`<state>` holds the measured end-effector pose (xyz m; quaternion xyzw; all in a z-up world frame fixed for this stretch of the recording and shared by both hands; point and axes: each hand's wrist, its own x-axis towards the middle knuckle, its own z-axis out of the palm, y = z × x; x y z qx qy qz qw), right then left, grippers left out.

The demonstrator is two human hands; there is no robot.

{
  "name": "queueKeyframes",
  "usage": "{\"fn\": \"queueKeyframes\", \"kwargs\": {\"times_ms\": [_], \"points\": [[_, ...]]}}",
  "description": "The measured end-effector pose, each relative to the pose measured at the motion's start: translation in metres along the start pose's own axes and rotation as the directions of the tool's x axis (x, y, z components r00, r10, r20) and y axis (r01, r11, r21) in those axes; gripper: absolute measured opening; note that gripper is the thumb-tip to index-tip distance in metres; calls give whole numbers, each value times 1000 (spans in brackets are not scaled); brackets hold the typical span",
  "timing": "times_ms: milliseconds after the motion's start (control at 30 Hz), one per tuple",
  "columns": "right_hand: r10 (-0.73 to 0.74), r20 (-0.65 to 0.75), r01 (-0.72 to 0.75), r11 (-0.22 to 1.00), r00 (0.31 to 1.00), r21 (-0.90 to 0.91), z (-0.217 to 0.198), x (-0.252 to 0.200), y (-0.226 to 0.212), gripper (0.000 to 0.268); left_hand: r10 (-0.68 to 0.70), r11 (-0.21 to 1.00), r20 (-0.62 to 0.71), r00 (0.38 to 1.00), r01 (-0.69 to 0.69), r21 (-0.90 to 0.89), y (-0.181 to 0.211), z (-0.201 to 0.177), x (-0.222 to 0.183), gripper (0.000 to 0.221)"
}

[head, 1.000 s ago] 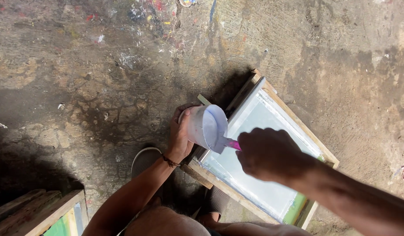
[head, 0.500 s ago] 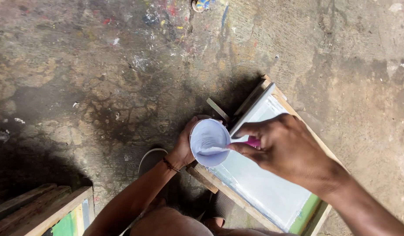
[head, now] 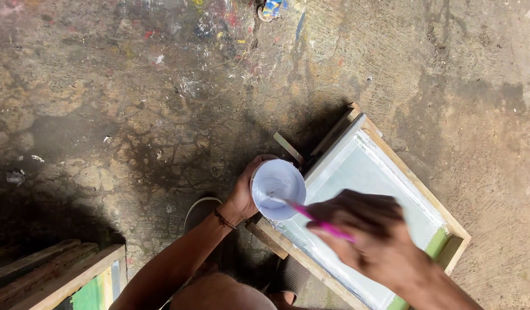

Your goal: Applying ink to a screen printing frame and cleaning the squeegee with a spatula.

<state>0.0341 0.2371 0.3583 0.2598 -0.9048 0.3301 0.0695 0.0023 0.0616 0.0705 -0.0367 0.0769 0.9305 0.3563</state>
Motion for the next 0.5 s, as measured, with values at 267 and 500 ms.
{"fn": "queueKeyframes", "kwargs": {"times_ms": [267, 500], "points": [[68, 131, -67, 998, 989, -15, 21, -1, 21, 3, -128, 988, -3, 992, 127, -89, 6, 5, 5, 63], [-6, 31, 7, 999, 1000, -42, 10, 1, 19, 23, -33, 999, -177, 984, 39, 33, 13, 8, 8, 46]]}}
